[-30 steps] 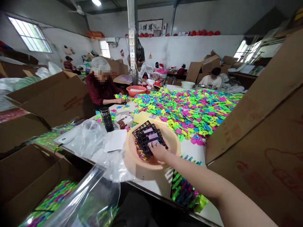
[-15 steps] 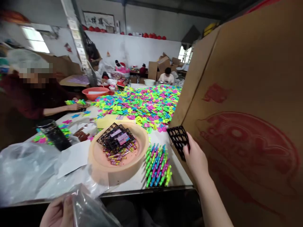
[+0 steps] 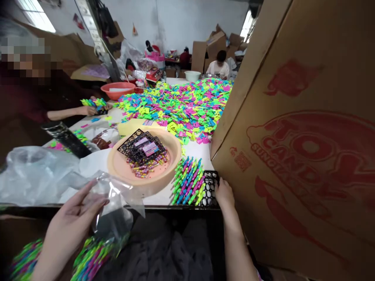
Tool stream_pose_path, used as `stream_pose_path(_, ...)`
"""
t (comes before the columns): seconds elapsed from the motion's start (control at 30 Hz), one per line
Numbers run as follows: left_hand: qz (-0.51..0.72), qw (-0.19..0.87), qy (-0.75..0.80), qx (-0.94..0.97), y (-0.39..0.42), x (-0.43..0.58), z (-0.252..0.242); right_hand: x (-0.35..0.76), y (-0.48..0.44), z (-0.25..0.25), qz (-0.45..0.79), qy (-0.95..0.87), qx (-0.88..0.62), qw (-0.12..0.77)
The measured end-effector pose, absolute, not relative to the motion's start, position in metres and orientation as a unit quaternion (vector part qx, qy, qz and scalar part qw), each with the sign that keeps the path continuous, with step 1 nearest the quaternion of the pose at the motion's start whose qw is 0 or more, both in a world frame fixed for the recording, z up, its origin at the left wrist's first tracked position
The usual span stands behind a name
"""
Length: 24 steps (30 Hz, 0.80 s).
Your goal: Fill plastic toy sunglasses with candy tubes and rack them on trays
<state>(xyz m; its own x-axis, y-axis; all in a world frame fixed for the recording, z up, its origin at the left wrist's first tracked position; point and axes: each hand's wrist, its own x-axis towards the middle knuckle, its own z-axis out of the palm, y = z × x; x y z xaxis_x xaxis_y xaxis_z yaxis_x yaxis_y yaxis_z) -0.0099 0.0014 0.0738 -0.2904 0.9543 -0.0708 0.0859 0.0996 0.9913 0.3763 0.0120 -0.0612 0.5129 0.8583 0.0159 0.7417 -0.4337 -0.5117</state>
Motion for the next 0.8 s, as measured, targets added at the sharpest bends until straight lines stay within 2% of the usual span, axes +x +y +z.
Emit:
stream_pose_path(0.1, 0.491, 0.382, 0.609, 0.492, 0.002, 0.0, 0.072, 0.343, -0.014, -0.026, 0.143, -0.52, -0.792, 0.288)
stream_pose_path(0.2, 0.452, 0.405, 0.578, 0.545, 0.0, 0.021, 0.068, 0.282, -0.044, 0.012, 0.242, -0.586, -0.639, 0.436)
stream_pose_path(0.27, 0.437, 0.435, 0.542, 0.571, -0.003, 0.035, 0.068, 0.241, -0.055, 0.026, 0.266, -0.634, -0.571, 0.449)
stream_pose_path(0.37, 0.407, 0.496, 0.482, 0.597, -0.012, 0.043, 0.072, 0.208, -0.054, 0.024, 0.231, -0.625, -0.592, 0.454)
stream_pose_path(0.53, 0.283, 0.585, 0.409, 0.64, -0.033, 0.006, 0.08, 0.231, -0.055, 0.028, 0.274, -0.59, -0.579, 0.492)
stream_pose_path(0.67, 0.145, 0.491, 0.434, 0.742, -0.054, -0.025, 0.064, 0.26, -0.076, 0.065, 0.245, -0.641, -0.514, 0.515)
stream_pose_path(0.8, 0.117, 0.401, 0.443, 0.793, -0.07, -0.034, 0.044, 0.274, -0.077, 0.088, 0.123, -0.709, -0.475, 0.506)
